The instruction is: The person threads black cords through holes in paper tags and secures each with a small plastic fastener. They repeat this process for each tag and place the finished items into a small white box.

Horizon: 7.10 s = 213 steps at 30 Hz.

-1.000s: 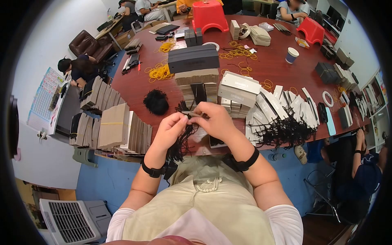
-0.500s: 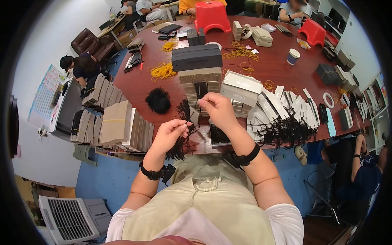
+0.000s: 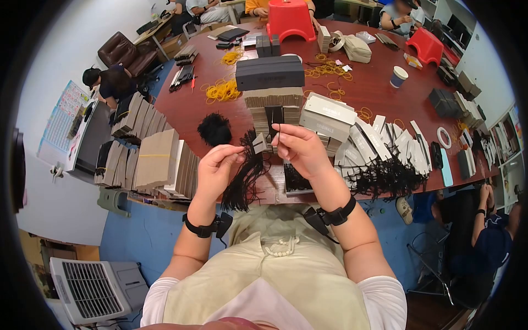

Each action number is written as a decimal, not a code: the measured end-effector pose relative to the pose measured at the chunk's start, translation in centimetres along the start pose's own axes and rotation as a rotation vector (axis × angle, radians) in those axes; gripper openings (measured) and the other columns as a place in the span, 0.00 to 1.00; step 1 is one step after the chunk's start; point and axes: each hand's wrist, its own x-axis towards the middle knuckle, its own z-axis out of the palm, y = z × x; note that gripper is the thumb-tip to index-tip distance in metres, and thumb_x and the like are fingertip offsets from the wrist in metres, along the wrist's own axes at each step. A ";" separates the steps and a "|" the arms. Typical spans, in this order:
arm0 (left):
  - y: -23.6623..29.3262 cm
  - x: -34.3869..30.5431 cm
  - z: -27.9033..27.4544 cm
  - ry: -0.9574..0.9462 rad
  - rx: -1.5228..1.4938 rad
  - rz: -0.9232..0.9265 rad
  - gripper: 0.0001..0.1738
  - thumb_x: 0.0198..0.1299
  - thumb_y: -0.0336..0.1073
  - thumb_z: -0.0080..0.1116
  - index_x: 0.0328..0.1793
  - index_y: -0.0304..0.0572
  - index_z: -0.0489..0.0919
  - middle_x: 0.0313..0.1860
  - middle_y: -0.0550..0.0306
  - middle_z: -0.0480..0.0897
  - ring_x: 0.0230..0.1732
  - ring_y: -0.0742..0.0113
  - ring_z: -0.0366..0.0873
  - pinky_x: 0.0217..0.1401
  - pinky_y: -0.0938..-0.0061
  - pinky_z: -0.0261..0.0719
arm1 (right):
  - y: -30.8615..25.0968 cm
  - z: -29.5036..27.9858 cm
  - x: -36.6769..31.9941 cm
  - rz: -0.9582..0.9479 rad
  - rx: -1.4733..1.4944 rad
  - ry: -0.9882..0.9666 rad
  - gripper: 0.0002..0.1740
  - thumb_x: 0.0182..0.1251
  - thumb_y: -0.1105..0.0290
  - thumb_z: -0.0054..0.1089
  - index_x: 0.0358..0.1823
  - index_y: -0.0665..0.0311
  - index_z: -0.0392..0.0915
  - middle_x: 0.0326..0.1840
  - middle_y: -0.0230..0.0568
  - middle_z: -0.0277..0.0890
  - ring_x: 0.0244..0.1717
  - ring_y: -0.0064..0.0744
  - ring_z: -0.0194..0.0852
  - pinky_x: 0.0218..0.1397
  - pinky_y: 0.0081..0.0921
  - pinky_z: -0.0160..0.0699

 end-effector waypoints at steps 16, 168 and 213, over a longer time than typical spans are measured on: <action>1.3 1.2 2.9 -0.114 -0.023 -0.034 0.20 0.49 0.26 0.63 0.51 0.34 0.78 0.42 0.50 0.82 0.44 0.61 0.80 0.48 0.72 0.76 | 0.3 3.2 -1.2 0.033 -0.191 0.022 0.09 0.62 0.76 0.55 0.43 0.72 0.77 0.29 0.35 0.76 0.23 0.18 0.69 0.24 0.14 0.67; -4.0 -1.9 5.4 -0.163 -0.398 -0.473 0.06 0.64 0.34 0.54 0.40 0.39 0.74 0.25 0.73 0.69 0.26 0.87 0.60 0.27 0.88 0.58 | 1.3 -4.9 -3.1 0.192 -0.667 0.116 0.10 0.59 0.79 0.59 0.42 0.67 0.77 0.29 0.32 0.76 0.26 0.17 0.72 0.28 0.13 0.72; -3.6 -1.8 5.4 -0.210 -0.532 -0.522 0.08 0.63 0.35 0.56 0.41 0.39 0.77 0.26 0.71 0.72 0.25 0.85 0.61 0.26 0.87 0.58 | 1.8 -0.6 -2.9 0.150 -0.468 0.252 0.13 0.59 0.71 0.62 0.44 0.71 0.80 0.43 0.40 0.80 0.46 0.24 0.75 0.52 0.20 0.69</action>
